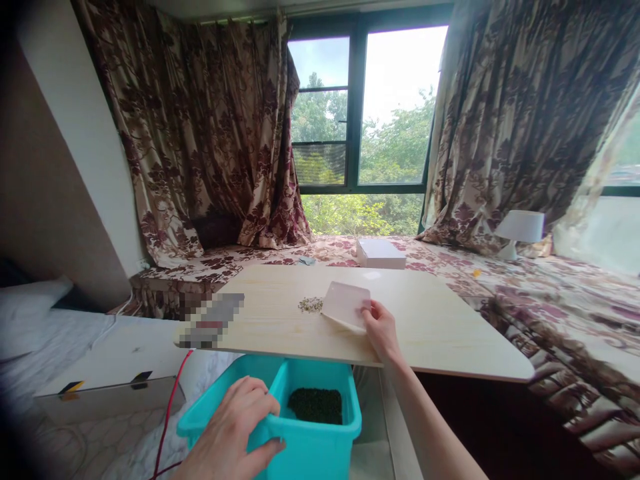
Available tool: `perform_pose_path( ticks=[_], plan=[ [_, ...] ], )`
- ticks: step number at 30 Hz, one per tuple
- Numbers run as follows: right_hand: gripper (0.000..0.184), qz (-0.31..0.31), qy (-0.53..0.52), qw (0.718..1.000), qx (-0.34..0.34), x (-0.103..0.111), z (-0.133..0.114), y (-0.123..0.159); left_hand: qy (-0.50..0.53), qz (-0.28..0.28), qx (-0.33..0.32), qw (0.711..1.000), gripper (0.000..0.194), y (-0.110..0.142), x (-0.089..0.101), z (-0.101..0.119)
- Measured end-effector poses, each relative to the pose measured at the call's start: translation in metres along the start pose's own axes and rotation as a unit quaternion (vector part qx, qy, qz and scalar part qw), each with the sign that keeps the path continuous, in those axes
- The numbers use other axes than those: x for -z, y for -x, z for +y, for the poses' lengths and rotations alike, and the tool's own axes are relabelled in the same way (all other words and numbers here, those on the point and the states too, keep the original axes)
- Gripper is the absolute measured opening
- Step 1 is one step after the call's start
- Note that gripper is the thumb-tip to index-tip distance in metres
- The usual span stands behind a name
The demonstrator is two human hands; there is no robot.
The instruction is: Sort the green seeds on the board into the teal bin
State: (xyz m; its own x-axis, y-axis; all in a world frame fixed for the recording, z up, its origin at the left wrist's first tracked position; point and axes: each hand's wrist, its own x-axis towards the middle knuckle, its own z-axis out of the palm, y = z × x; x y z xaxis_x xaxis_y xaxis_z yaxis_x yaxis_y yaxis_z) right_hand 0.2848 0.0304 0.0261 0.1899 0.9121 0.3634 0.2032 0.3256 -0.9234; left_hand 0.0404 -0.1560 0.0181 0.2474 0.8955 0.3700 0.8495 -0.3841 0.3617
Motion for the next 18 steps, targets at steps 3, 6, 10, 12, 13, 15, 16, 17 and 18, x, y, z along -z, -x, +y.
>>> perform_pose_path(
  ticks=[3,6,10,12,13,15,16,17,18],
  plan=[
    [0.029,0.008,-0.009,1.0,-0.001,0.002,0.001,0.002,-0.017,0.001,0.001,1.0,0.023,-0.001,0.0,0.001],
    [0.028,0.018,-0.022,1.0,-0.002,0.003,0.002,0.002,-0.019,-0.005,0.004,1.0,0.024,-0.001,0.001,0.0],
    [0.03,0.018,-0.035,0.999,-0.008,0.002,0.004,0.001,-0.009,-0.037,-0.005,0.999,0.026,-0.002,0.005,-0.004],
    [0.031,0.006,-0.041,0.999,-0.007,0.001,0.006,-0.001,-0.001,-0.059,-0.019,0.998,0.026,-0.002,0.007,-0.007],
    [0.032,-0.001,-0.043,0.999,-0.006,0.0,0.007,-0.001,0.002,-0.065,-0.023,0.998,0.026,-0.002,0.007,-0.008],
    [0.032,-0.011,-0.046,0.999,-0.004,0.0,0.009,-0.002,0.004,-0.064,-0.027,0.998,0.025,-0.002,0.006,-0.011],
    [0.033,-0.015,-0.046,0.999,-0.003,0.0,0.01,-0.002,0.004,-0.061,-0.028,0.998,0.026,-0.002,0.006,-0.012],
    [0.033,-0.017,-0.045,0.999,-0.003,0.0,0.011,-0.003,0.006,-0.059,-0.029,0.998,0.026,-0.002,0.005,-0.013],
    [0.033,-0.017,-0.044,0.999,-0.002,0.0,0.012,-0.003,0.008,-0.058,-0.029,0.998,0.026,-0.002,0.005,-0.014]
  ],
)
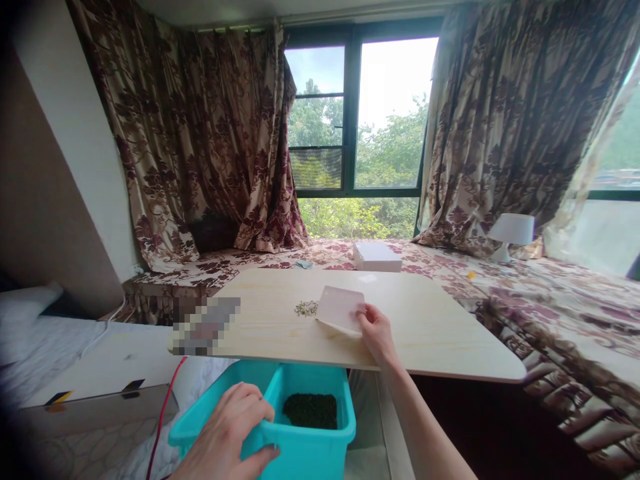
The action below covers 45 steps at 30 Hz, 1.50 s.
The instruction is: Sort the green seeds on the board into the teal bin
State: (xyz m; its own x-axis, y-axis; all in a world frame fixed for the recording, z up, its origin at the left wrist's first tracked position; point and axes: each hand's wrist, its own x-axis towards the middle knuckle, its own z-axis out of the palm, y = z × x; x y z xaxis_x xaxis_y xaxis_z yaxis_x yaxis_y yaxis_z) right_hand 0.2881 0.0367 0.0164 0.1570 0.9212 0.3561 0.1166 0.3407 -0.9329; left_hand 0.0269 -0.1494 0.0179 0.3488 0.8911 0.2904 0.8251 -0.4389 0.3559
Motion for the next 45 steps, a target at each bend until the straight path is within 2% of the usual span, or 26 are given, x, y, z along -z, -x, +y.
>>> perform_pose_path(
  ticks=[4,10,17,27,32,38,45],
  plan=[
    [0.031,0.018,0.001,1.0,0.0,0.002,0.001,0.0,0.01,-0.005,0.005,1.0,0.026,0.0,-0.002,0.001],
    [0.029,0.037,0.005,0.999,-0.013,0.002,-0.003,0.002,0.005,0.038,0.061,0.997,0.026,0.0,-0.004,0.011],
    [0.028,0.024,-0.003,1.0,-0.013,0.002,-0.004,0.003,0.034,-0.021,0.055,0.998,0.02,0.001,0.005,0.009],
    [0.03,-0.002,-0.026,1.0,-0.009,-0.001,-0.004,0.001,0.028,-0.035,0.065,0.997,0.02,0.0,0.007,0.013],
    [0.027,0.015,-0.01,1.0,-0.006,0.001,-0.004,0.002,0.01,0.003,0.073,0.997,0.024,0.001,0.002,0.013],
    [0.03,0.009,-0.042,0.999,-0.017,-0.002,-0.006,0.002,0.03,-0.033,0.064,0.997,0.02,0.001,0.006,0.01],
    [0.027,0.001,-0.031,0.999,-0.017,-0.001,-0.011,0.006,0.033,-0.03,0.074,0.996,0.019,0.002,0.006,0.01]
  ],
)
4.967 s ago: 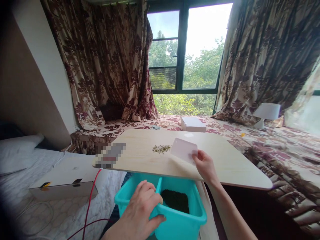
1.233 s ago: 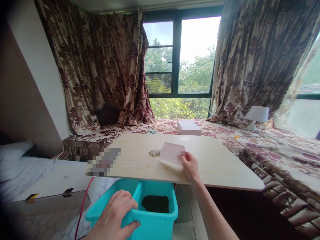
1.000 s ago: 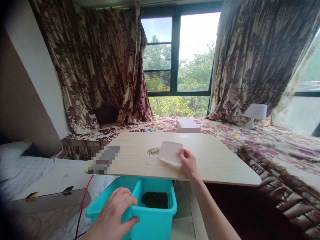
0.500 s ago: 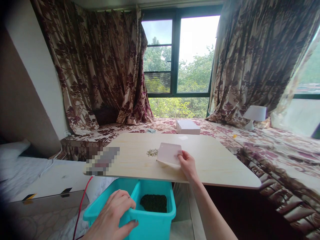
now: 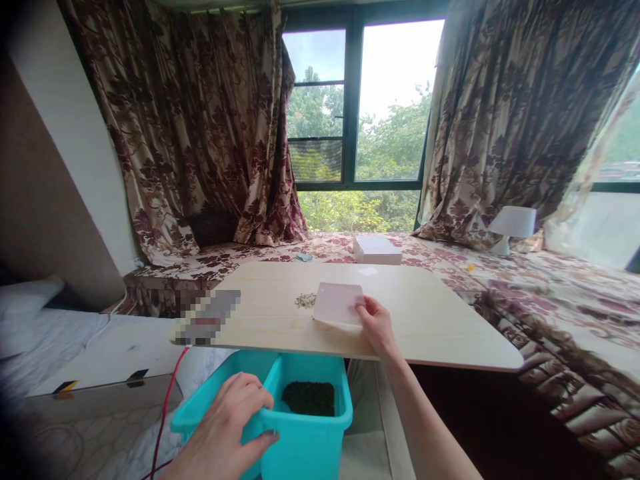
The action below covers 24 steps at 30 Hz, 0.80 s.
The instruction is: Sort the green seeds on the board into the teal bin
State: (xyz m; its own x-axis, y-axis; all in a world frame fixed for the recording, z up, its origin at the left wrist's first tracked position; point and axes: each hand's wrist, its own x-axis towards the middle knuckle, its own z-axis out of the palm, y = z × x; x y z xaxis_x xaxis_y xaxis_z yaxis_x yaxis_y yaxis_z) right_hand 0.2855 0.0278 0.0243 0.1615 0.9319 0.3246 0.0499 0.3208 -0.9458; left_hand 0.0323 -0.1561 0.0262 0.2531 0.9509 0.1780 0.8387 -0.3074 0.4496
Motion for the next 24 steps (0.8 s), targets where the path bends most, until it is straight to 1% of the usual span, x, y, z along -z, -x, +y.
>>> perform_pose_path(
  ticks=[4,11,15,20,24],
  plan=[
    [0.029,0.008,0.001,1.0,0.007,0.0,0.001,0.0,0.003,0.002,-0.009,1.0,0.018,0.0,0.0,0.0],
    [0.038,-0.019,-0.013,1.0,0.012,-0.002,0.005,-0.002,0.0,0.013,-0.007,1.0,0.017,0.0,0.002,0.004],
    [0.037,-0.031,-0.018,0.999,0.007,-0.002,0.003,-0.001,-0.005,0.016,-0.005,1.0,0.017,-0.001,0.004,0.008],
    [0.03,-0.009,-0.027,1.0,-0.001,-0.001,0.001,0.001,-0.014,0.006,0.009,1.0,0.015,0.001,0.007,0.011],
    [0.027,0.03,-0.007,1.0,0.002,0.002,0.0,0.002,-0.009,0.007,0.009,1.0,0.017,0.001,0.007,0.011]
  ],
)
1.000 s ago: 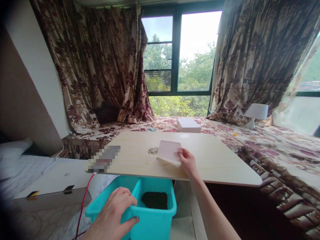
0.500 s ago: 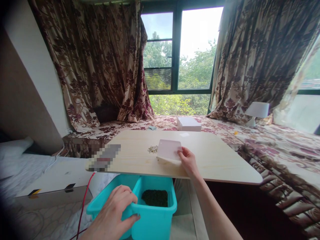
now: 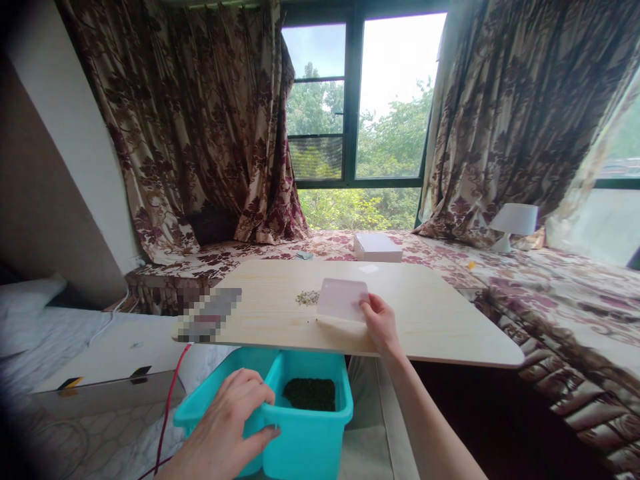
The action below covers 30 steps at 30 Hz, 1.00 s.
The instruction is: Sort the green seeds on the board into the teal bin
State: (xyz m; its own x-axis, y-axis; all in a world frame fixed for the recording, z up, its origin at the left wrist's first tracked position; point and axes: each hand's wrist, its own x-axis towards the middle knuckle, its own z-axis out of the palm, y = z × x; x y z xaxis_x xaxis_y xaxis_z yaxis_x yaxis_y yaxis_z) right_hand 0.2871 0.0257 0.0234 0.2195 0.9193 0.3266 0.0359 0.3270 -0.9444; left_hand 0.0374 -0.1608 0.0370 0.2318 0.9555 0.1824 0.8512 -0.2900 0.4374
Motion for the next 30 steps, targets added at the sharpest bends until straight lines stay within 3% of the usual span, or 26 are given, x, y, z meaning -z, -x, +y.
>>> perform_pose_path(
  ticks=[6,16,25,30],
  plan=[
    [0.028,0.008,0.033,0.999,0.003,0.001,-0.001,0.001,0.007,0.017,0.002,1.0,0.018,0.0,0.001,0.0],
    [0.035,-0.092,0.012,0.996,0.0,-0.002,-0.004,0.004,0.02,0.07,-0.002,0.997,0.017,0.004,-0.001,-0.011],
    [0.036,-0.156,0.01,0.988,0.002,-0.021,-0.007,0.008,0.023,0.079,0.017,0.996,0.017,0.003,0.002,-0.011],
    [0.035,-0.226,0.002,0.973,-0.053,-0.01,-0.014,0.014,0.02,0.074,0.011,0.997,0.017,0.004,0.001,-0.014]
  ],
)
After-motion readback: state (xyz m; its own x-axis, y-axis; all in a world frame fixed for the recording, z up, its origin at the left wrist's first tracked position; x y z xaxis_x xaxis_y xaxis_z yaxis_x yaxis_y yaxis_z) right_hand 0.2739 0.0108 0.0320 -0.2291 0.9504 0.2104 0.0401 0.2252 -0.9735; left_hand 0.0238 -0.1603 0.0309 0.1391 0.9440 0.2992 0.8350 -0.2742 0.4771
